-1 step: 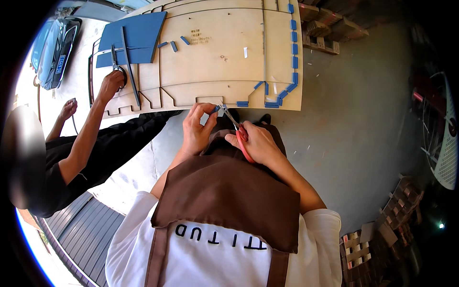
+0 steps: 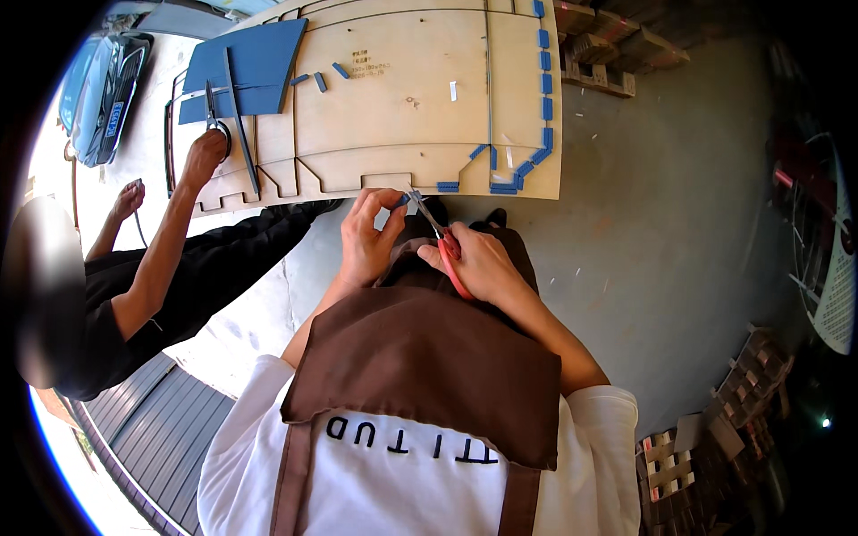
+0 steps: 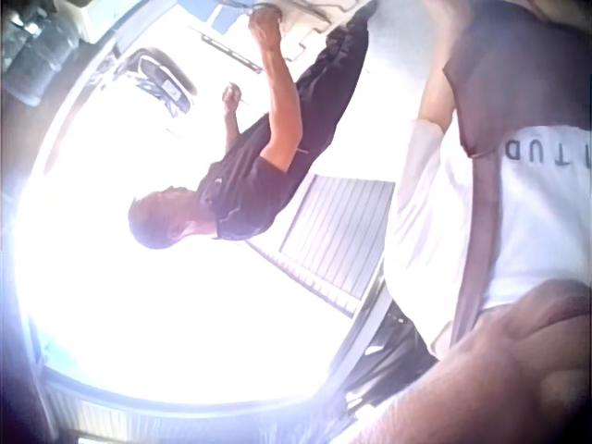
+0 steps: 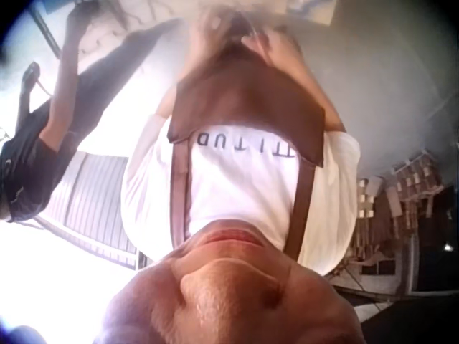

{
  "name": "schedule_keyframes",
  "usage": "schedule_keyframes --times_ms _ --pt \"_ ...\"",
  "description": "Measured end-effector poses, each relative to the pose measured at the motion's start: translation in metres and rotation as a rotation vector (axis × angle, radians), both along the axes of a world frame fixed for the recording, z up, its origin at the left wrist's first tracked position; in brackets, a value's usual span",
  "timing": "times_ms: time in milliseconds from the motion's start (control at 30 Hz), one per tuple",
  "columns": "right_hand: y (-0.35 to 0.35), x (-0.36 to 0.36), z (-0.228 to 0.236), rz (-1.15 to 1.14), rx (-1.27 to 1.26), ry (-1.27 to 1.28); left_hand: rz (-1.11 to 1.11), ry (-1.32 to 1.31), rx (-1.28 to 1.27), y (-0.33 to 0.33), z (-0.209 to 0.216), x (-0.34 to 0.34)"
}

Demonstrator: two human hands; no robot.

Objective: The person uses red-handled scissors to cut small blue foam pieces along a marked line on a large wooden board. A second person works nearby with a separate sheet of blue foam. The camera wearer repeatedly picks up foam strips, cuts them, and places the pieces on the board.

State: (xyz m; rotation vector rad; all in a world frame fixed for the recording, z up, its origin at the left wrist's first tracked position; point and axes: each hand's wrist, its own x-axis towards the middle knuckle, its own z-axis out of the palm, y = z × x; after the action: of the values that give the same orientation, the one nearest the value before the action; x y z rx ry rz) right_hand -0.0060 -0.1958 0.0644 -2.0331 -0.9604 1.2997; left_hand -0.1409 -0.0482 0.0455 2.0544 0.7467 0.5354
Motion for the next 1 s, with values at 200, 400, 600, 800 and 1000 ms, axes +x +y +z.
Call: schedule_keyframes --times_ms 200,400,600,800,1000 --pt "-0.027 0.010 -0.004 0.031 0.020 0.050 -0.013 0.049 0.075 -0.030 0.000 0.007" --pt "-0.044 0.018 -0.009 0.025 0.065 -0.029 -0.035 0.084 0.136 -0.044 0.005 0.018" --pt "-0.054 0.024 -0.016 0.033 0.086 -0.120 -0.070 0.085 0.154 -0.051 0.004 0.026" --pt "-0.056 0.029 -0.015 0.053 0.047 -0.180 -0.089 0.104 0.204 -0.050 0.005 0.036" --pt "-0.060 0.029 -0.024 0.023 0.079 -0.189 -0.116 0.091 0.203 -0.048 0.005 0.041"
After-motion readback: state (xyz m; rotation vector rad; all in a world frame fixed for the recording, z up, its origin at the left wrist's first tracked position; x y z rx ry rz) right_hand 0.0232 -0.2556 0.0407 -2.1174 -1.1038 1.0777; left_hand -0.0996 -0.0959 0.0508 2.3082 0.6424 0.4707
